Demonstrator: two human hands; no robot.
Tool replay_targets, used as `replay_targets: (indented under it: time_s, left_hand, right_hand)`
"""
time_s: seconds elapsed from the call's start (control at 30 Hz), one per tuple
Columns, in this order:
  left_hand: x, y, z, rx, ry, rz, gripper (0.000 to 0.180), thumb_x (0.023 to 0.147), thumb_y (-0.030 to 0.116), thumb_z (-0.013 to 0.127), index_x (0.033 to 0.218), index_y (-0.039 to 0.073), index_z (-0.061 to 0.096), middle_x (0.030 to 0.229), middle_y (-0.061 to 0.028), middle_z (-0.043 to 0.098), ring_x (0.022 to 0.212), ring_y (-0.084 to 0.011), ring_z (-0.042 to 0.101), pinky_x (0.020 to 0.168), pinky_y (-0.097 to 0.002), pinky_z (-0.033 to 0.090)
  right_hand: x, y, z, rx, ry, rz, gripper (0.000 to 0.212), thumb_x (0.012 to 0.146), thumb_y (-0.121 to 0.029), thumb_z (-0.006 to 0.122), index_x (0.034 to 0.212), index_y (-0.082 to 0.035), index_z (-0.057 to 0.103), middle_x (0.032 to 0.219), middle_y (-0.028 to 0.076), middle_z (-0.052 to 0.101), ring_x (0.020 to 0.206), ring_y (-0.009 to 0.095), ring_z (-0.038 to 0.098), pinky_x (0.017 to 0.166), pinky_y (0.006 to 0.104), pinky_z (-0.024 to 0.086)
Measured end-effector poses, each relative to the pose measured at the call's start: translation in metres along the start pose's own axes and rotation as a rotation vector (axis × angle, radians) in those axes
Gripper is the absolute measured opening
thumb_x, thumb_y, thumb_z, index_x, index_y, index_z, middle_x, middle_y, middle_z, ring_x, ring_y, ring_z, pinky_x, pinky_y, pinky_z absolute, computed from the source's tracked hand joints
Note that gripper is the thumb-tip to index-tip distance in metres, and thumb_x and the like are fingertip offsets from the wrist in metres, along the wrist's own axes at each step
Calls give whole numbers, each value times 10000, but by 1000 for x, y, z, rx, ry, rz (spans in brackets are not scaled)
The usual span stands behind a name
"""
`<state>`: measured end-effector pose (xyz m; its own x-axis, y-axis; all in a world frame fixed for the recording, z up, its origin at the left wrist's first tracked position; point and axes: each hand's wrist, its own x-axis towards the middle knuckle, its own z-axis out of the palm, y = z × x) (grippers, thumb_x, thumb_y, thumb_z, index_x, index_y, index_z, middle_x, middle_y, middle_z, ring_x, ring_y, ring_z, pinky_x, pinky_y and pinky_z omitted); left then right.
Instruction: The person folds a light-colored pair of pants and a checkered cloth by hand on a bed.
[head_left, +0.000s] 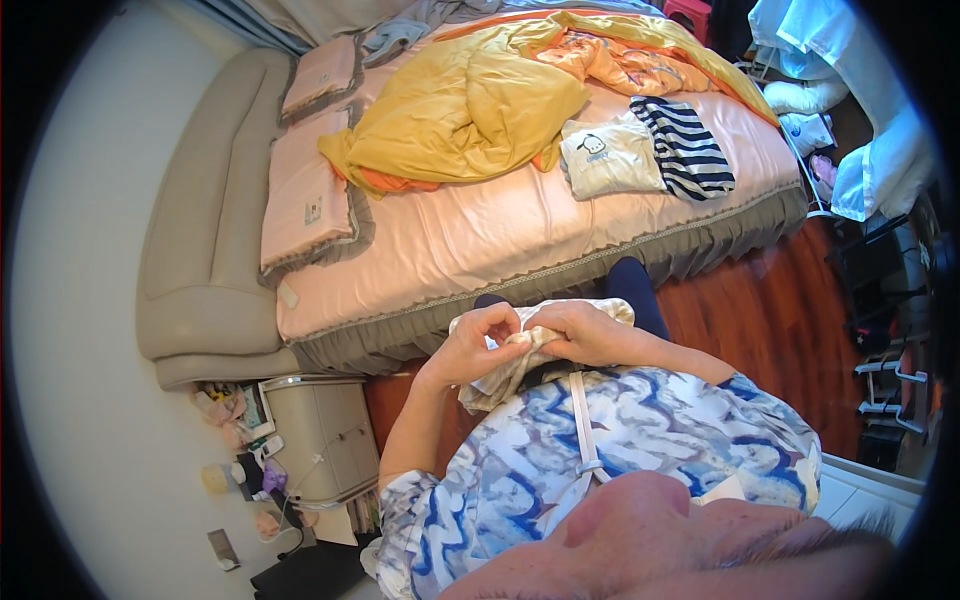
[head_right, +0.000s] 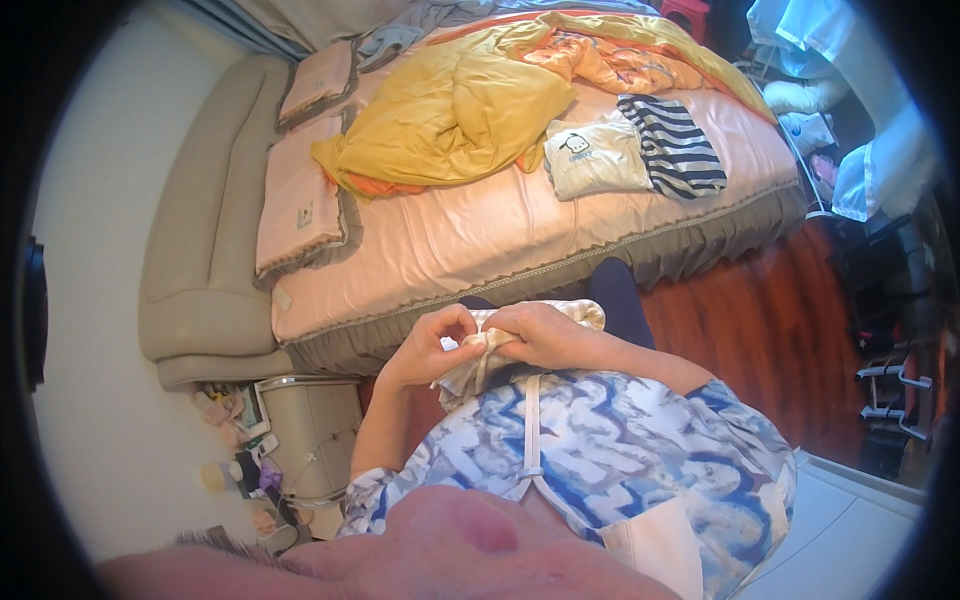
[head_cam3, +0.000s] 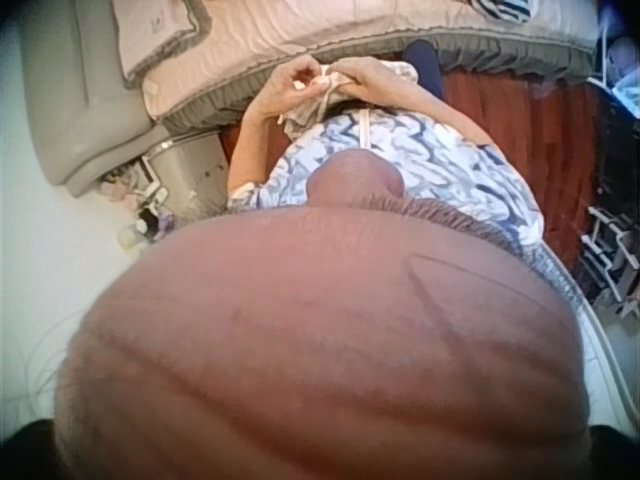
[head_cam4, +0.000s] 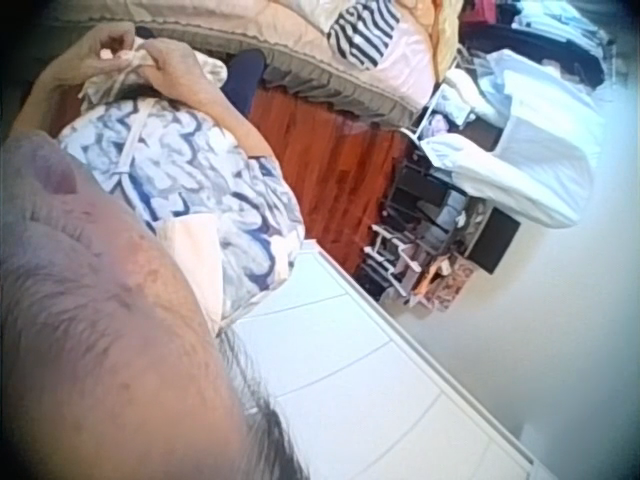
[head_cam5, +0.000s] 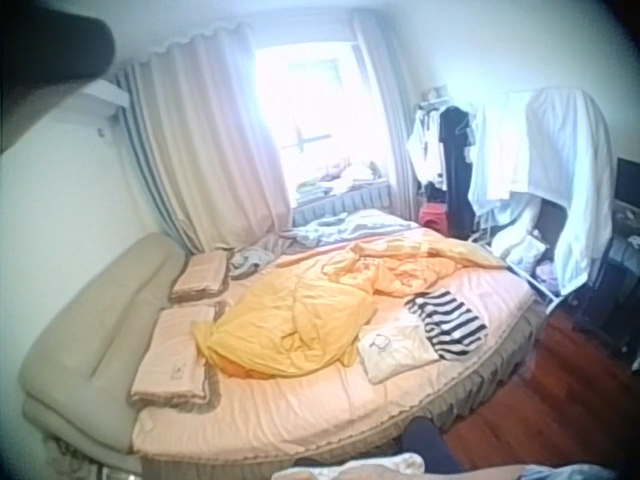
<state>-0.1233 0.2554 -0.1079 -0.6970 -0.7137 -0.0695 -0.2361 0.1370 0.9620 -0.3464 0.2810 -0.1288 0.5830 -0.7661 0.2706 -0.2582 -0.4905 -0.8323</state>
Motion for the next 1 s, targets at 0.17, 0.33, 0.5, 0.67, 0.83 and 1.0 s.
replay_targets:
  time_s: [0.17, 0.33, 0.5, 0.67, 0.83, 1.0]
  left_hand:
    - [0, 9, -9, 190, -101, 123, 168, 803, 71, 703, 791, 40, 537, 750, -16, 545, 703, -110, 512, 641, -256, 429]
    - [0, 22, -16, 436, -153, 240, 193, 769, 61, 701, 778, 26, 511, 740, -75, 526, 704, -222, 522, 636, -315, 427]
    - [4, 21, -21, 369, -142, 346, 169, 764, 48, 693, 786, 22, 528, 733, -80, 538, 682, -235, 527, 623, -313, 435]
    - [1, 29, -19, 335, -116, 183, 112, 779, 50, 676, 844, 25, 588, 709, -82, 574, 632, -232, 549, 595, -300, 450]
    - [3, 40, -13, 549, -92, 219, 85, 789, 54, 640, 860, 40, 596, 737, -112, 598, 651, -269, 591, 602, -320, 471]
    - [6, 39, -14, 820, -50, 311, 137, 737, 16, 621, 856, 50, 561, 846, -115, 607, 724, -321, 609, 627, -369, 488]
  right_hand:
    - [2, -4, -1, 32, -104, 50, 277, 772, -132, 656, 1024, -19, 627, 896, 168, 631, 873, 356, 610, 763, 421, 464]
    - [4, -2, 0, 60, -107, 29, 308, 775, -137, 663, 1060, -25, 629, 914, 174, 636, 881, 356, 611, 770, 423, 465]
    - [6, -6, -6, 65, -78, -11, 305, 776, -136, 666, 1057, -21, 634, 903, 183, 642, 859, 356, 620, 750, 415, 473]
    - [3, 0, -9, 129, -114, 71, 307, 773, -139, 685, 1055, -24, 648, 869, 190, 653, 815, 355, 633, 712, 391, 483]
    - [2, 1, -9, 142, -89, 74, 315, 770, -142, 694, 1063, -34, 649, 873, 190, 654, 813, 350, 635, 710, 391, 482]
    - [2, 2, -10, 135, -36, 86, 303, 766, -143, 700, 1039, -23, 646, 846, 183, 649, 795, 349, 633, 703, 389, 482]
